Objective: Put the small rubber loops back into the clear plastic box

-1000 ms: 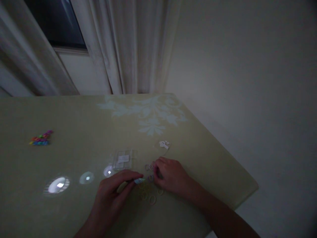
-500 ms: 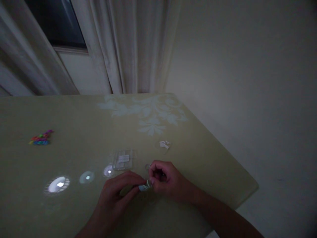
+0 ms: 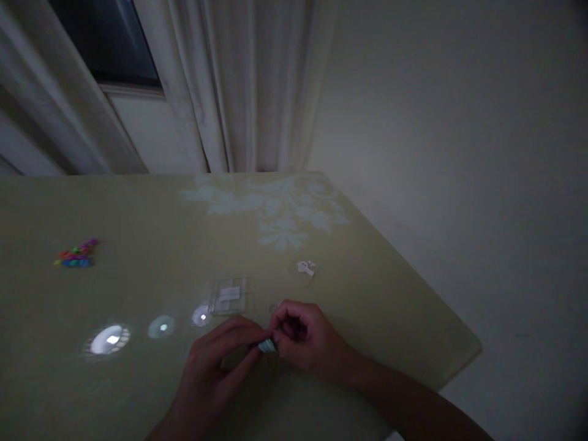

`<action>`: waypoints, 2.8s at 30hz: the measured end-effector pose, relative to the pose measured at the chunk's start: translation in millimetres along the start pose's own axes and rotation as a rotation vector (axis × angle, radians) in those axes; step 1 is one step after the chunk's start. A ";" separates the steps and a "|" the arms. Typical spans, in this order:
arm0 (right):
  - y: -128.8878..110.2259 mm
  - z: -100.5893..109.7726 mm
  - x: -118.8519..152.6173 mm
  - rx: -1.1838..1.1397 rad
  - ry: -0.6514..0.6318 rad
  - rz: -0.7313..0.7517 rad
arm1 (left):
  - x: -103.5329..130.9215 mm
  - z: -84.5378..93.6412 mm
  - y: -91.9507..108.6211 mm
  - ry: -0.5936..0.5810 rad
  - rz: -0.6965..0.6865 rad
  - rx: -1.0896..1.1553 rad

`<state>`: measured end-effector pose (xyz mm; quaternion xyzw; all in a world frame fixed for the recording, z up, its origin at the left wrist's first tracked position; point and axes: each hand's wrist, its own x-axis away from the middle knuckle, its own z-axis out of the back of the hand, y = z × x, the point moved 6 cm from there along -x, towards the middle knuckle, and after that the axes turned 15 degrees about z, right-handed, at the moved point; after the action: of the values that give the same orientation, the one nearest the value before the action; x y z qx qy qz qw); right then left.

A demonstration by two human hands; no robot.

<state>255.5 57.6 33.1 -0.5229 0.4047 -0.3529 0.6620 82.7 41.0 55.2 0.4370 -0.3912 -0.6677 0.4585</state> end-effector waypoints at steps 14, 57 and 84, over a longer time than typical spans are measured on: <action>-9.8 7.2 0.9 0.222 0.066 0.242 | 0.7 -0.8 -7.9 0.077 0.151 0.006; -27.0 29.7 -2.7 0.199 0.225 0.208 | -18.0 46.8 -39.5 -0.046 -0.190 -1.031; -33.6 26.8 -0.9 0.191 0.213 0.282 | -111.1 51.1 -42.6 -0.362 0.409 -1.276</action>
<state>277.9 62.5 69.4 -0.3558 0.5064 -0.3466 0.7048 45.0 164.9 56.8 -0.1187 -0.0666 -0.7298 0.6700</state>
